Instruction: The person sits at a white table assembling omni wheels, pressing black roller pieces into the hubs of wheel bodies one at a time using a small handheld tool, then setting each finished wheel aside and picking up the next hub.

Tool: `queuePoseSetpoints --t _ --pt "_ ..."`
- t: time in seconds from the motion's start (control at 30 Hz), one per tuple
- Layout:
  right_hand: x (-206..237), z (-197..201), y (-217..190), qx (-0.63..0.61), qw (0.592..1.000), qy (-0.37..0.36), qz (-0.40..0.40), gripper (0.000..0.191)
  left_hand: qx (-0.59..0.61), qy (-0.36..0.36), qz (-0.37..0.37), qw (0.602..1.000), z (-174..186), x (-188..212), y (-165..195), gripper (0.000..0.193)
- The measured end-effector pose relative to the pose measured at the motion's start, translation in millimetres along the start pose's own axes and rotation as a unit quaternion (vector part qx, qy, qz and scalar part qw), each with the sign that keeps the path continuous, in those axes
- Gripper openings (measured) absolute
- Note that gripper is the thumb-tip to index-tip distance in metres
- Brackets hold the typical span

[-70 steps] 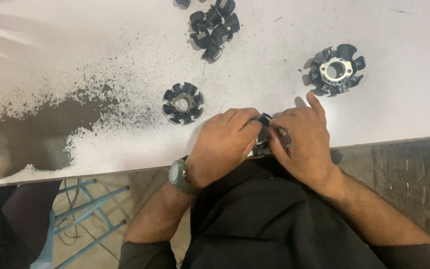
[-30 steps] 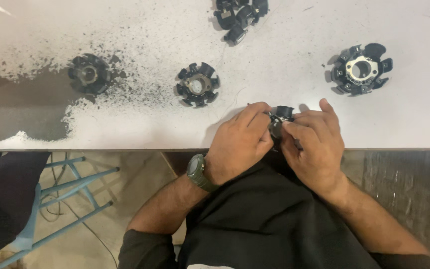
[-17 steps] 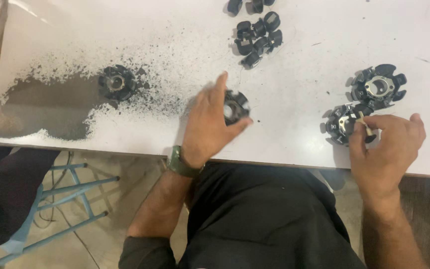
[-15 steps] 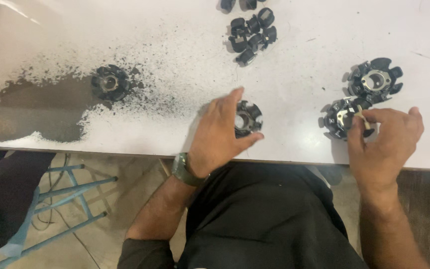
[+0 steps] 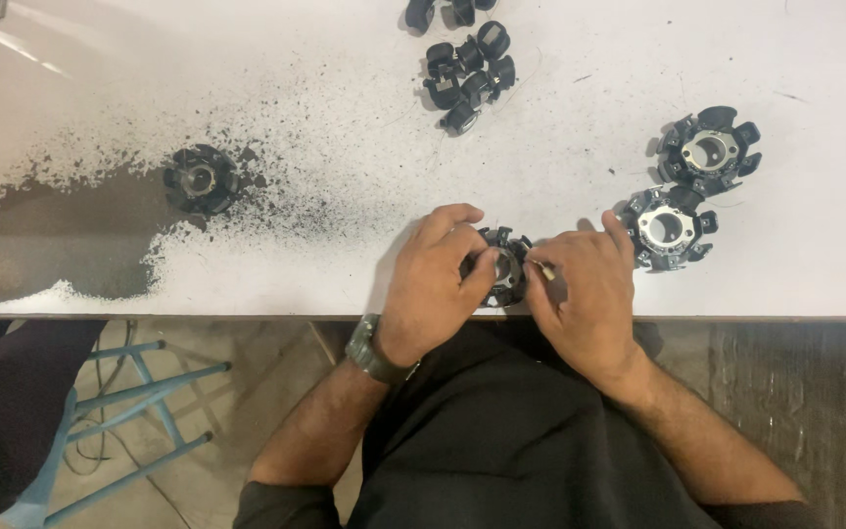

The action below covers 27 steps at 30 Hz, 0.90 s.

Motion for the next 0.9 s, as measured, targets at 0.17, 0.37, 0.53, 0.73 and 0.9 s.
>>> queuePoseSetpoints --t 0.17,0.37,0.53,0.73,0.9 --pt "2.7 -1.1 4.1 -0.008 1.000 -0.011 -0.018 0.026 -0.069 0.017 -0.057 0.996 20.9 4.2 5.8 0.020" --pt "3.7 -2.1 5.9 -0.010 1.000 -0.007 -0.017 0.028 -0.017 -0.016 -0.084 0.996 -6.7 -1.1 25.6 0.014" --pt "3.9 -0.3 7.0 -0.013 1.000 -0.005 -0.019 0.029 -0.003 -0.019 -0.079 0.997 13.2 3.9 14.0 0.010" --pt "6.2 -3.5 9.8 -0.014 1.000 -0.008 -0.023 0.028 -0.146 -0.095 -0.102 0.979 34.6 22.9 12.6 0.014" --pt "8.2 1.4 8.0 -0.022 1.000 0.004 -0.009 0.028 -0.084 -0.026 -0.152 0.984 36.0 13.2 39.9 0.030"
Point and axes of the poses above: each hand's wrist, its own x-axis away from the middle knuckle, its own z-axis out of the back of the hand, y = z × x, the point moved 8 cm from there along -x, towards the middle knuckle, and after that the axes turned 6 degrees about y, right-handed, at the moved point
